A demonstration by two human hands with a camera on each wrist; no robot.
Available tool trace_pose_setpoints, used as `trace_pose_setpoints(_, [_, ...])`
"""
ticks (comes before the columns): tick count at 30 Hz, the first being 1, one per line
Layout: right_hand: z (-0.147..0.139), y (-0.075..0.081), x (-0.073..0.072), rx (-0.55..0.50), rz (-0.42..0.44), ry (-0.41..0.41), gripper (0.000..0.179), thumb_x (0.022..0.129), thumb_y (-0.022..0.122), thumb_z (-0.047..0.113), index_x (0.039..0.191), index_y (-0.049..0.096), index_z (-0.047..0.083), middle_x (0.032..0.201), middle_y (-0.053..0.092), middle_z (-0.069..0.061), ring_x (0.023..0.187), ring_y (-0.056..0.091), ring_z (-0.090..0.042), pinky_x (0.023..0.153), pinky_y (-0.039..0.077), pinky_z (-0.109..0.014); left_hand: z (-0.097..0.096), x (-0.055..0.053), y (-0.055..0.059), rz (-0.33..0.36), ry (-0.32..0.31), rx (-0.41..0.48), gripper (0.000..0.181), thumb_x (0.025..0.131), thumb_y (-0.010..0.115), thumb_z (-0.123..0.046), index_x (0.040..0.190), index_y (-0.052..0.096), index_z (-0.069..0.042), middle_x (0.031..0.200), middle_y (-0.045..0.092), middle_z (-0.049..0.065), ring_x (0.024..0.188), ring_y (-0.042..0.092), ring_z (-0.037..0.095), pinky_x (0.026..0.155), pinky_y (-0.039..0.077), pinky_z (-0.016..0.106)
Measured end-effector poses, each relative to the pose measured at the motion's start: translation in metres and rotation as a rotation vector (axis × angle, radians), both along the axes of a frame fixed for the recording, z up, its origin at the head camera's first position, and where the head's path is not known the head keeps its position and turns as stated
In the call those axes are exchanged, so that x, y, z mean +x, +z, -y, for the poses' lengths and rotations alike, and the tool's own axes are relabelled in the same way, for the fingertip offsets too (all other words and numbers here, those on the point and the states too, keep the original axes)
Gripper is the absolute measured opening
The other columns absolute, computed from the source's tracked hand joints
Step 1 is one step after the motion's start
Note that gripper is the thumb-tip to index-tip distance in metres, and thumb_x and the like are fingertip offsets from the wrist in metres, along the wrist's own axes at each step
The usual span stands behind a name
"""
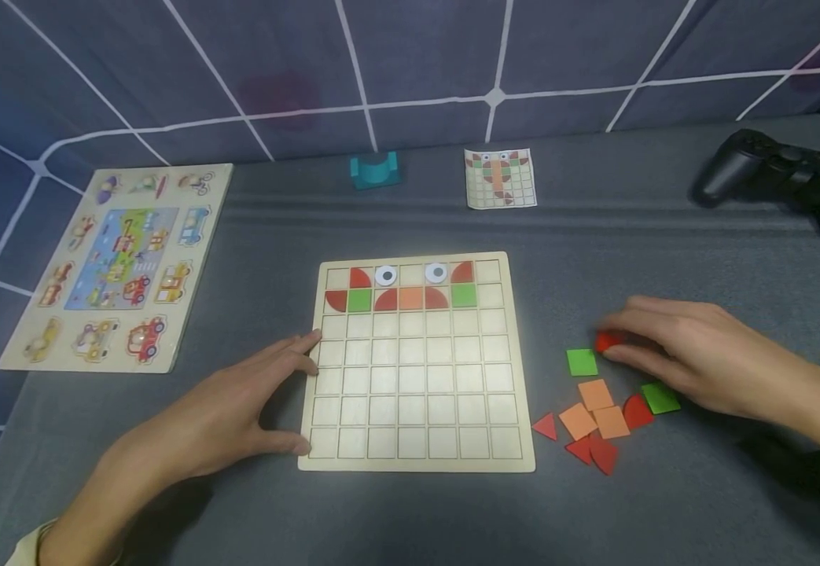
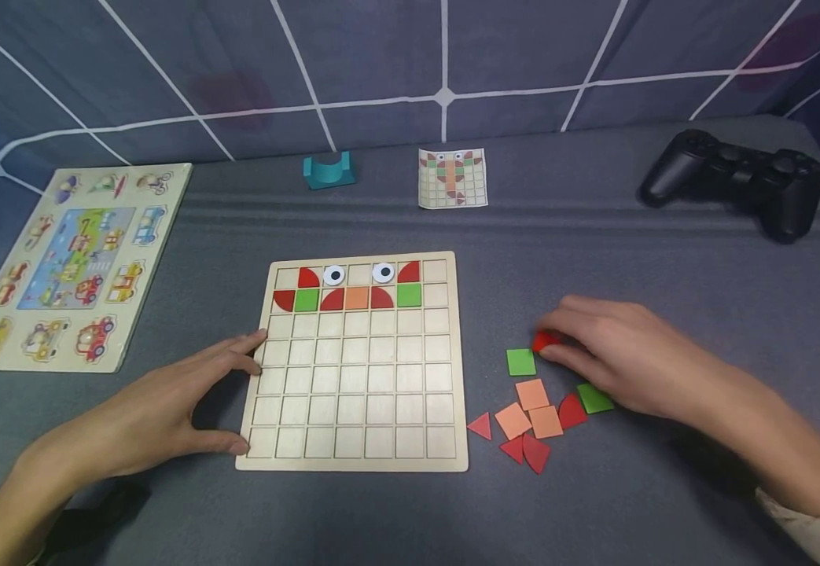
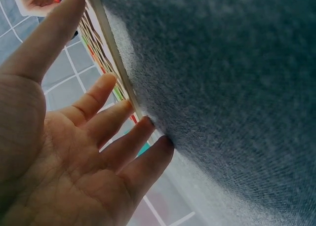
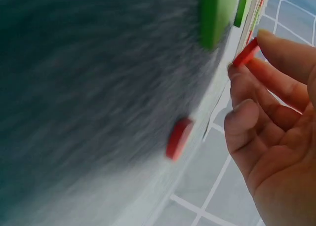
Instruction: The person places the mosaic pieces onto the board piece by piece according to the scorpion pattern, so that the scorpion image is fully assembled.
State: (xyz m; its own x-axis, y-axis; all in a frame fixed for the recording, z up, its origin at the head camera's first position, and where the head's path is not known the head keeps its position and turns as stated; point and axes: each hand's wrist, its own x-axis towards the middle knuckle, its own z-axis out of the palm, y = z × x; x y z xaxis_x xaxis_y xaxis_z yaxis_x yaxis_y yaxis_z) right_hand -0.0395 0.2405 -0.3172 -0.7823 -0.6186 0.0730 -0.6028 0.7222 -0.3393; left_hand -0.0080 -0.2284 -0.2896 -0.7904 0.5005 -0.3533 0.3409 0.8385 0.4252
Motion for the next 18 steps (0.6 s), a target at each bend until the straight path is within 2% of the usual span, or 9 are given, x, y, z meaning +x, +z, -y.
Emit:
trace_pose_setpoints(7, [0.028,0.007,-0.011,-0.081,-0.056,0.065,0.026,0.078,0.082,0.012,0.101,0.072,0.017,0.084,0.051,0.015,0.064,0.042,0.003,0.053,0.041,-0.022,-0.001,-0.001,0.000,0.003,-0.005,-0.008,0.070,0.068,0.089,-0.044,0.125,0.056,-0.022,0.158,0.032,0.001,0.141,0.036,0.030,0.103,0.040,0.056])
trace_pose_setpoints(13, [0.056,0.011,-0.020,-0.126,-0.027,0.111,0.020,0.084,0.079,0.014,0.102,0.073,0.015,0.084,0.052,0.012,0.063,0.043,0.000,0.053,0.040,-0.022,-0.001,-0.002,0.000,0.014,-0.004,-0.003,0.070,0.068,0.089,-0.046,0.125,0.055,-0.022,0.158,0.031,0.002,0.141,0.035,0.030,0.104,0.039,0.057])
trace_pose_setpoints(18, [0.076,0.013,-0.036,-0.127,0.011,0.131,0.014,0.087,0.076,0.013,0.101,0.073,0.013,0.085,0.056,0.007,0.065,0.047,-0.004,0.057,0.043,-0.025,-0.001,-0.001,0.001,0.018,0.000,-0.007,0.070,0.068,0.088,-0.046,0.125,0.055,-0.022,0.158,0.031,0.002,0.141,0.035,0.031,0.104,0.039,0.057])
